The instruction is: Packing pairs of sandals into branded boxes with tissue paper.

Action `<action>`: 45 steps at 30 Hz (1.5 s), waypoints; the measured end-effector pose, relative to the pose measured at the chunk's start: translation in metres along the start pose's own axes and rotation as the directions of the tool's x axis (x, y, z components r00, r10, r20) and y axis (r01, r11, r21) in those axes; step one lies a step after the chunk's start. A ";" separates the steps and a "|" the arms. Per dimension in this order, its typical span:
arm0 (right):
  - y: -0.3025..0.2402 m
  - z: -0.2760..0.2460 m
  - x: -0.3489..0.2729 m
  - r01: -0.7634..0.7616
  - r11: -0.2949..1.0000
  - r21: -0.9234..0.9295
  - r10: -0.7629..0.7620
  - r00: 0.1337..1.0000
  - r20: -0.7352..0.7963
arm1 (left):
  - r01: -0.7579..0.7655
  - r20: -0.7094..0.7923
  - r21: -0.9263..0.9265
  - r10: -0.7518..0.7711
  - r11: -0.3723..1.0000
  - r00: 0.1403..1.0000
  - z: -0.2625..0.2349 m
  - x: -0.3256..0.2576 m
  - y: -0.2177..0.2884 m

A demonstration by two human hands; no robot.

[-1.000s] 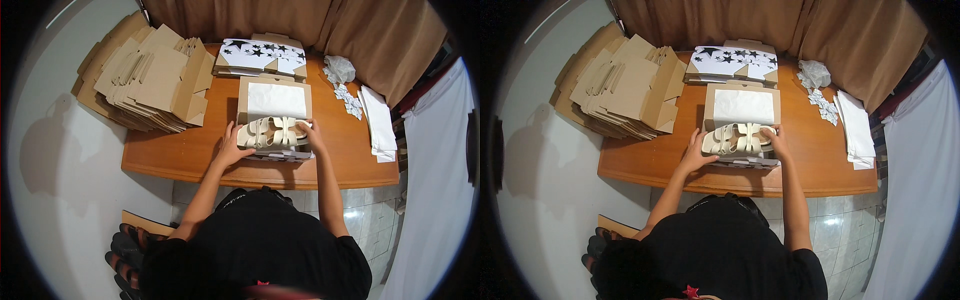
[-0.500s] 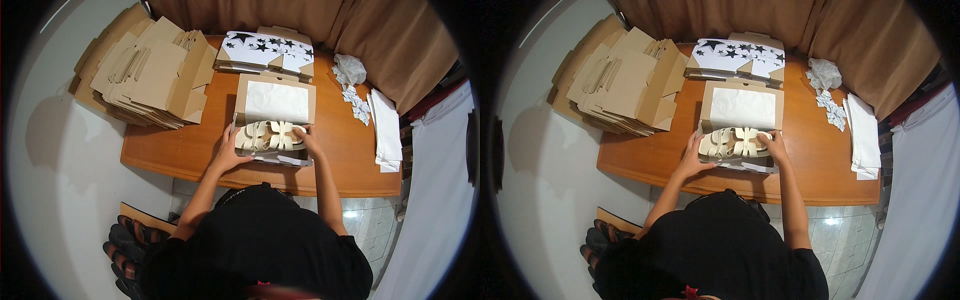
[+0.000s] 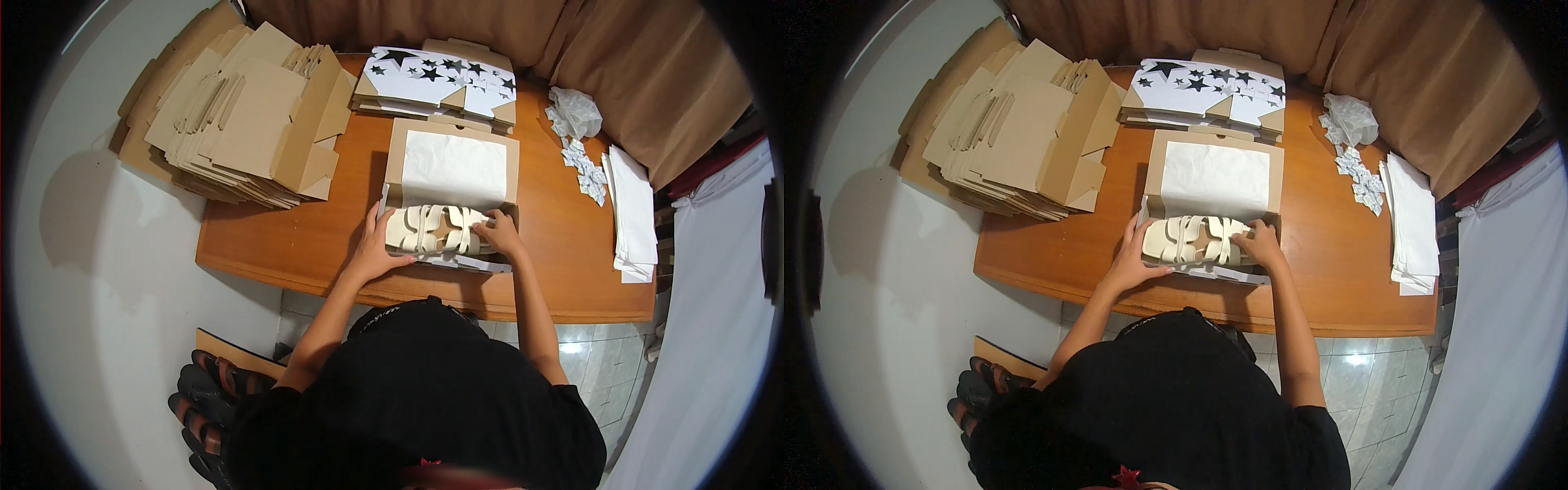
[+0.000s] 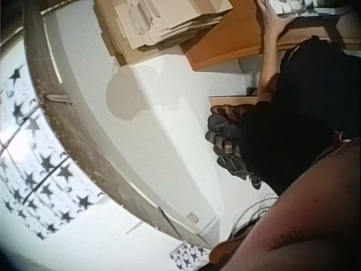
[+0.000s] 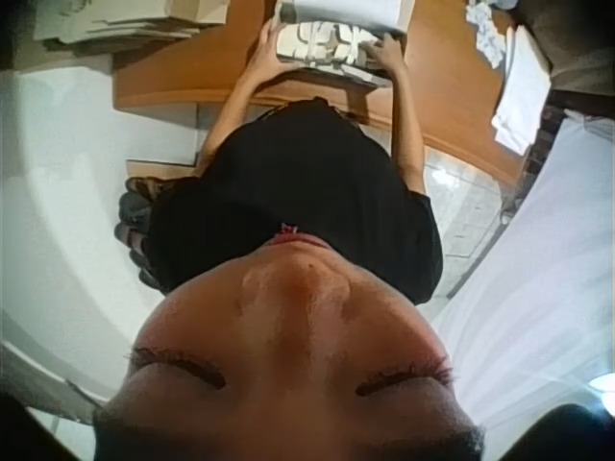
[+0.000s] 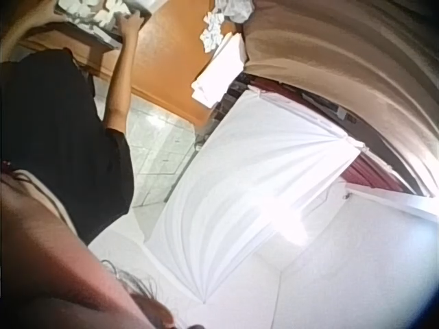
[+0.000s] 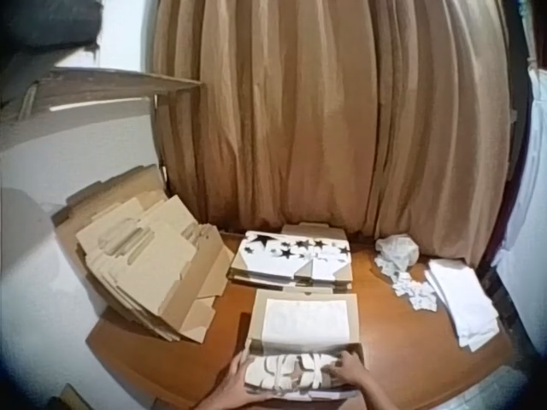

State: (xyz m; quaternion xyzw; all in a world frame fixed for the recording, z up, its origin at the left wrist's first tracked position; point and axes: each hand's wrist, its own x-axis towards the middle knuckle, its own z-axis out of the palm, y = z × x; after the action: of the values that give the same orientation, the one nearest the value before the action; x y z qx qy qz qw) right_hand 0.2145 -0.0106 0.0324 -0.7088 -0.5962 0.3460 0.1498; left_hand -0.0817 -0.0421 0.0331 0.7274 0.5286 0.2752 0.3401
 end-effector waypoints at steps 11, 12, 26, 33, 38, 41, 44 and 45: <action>0.011 0.011 0.009 0.021 0.999 0.027 -0.023 0.995 0.098 | -0.006 -0.011 0.027 0.006 1.000 1.000 -0.001 -0.003 0.001; 0.008 0.011 0.007 0.061 0.998 0.030 -0.063 0.995 0.084 | -0.007 -0.012 0.027 0.007 1.000 1.000 -0.002 -0.004 0.001; -0.001 0.005 -0.023 0.374 0.899 0.228 -0.290 0.898 -0.330 | -0.003 -0.217 0.157 0.037 0.988 0.975 -0.007 -0.054 0.012; -0.008 0.001 -0.049 0.366 0.908 0.202 -0.164 0.756 -0.634 | -0.096 -0.276 -0.074 0.072 0.993 0.958 0.007 -0.058 -0.006; 0.000 0.017 -0.080 0.175 0.984 0.033 -0.100 0.698 -0.709 | -0.158 -0.277 -0.044 0.140 0.986 0.951 0.008 -0.060 -0.005; 0.001 0.029 -0.099 0.148 0.989 0.022 -0.095 0.734 -0.672 | -0.206 -0.289 -0.003 0.197 0.978 0.937 0.006 -0.061 -0.005; -0.002 0.042 -0.114 0.236 0.967 -0.091 -0.233 0.685 -0.691 | -0.288 -0.304 0.083 0.300 0.954 0.904 0.006 -0.060 -0.010; -0.002 0.047 -0.116 0.240 0.967 -0.087 -0.228 0.662 -0.714 | -0.309 -0.307 0.099 0.325 0.946 0.894 0.007 -0.059 -0.012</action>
State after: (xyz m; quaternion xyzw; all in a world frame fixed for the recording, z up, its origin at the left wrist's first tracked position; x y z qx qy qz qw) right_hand 0.1761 -0.1298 0.0362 -0.7037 -0.5732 0.0236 0.4192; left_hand -0.1010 -0.0974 0.0170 0.7574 0.4574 0.4285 0.1832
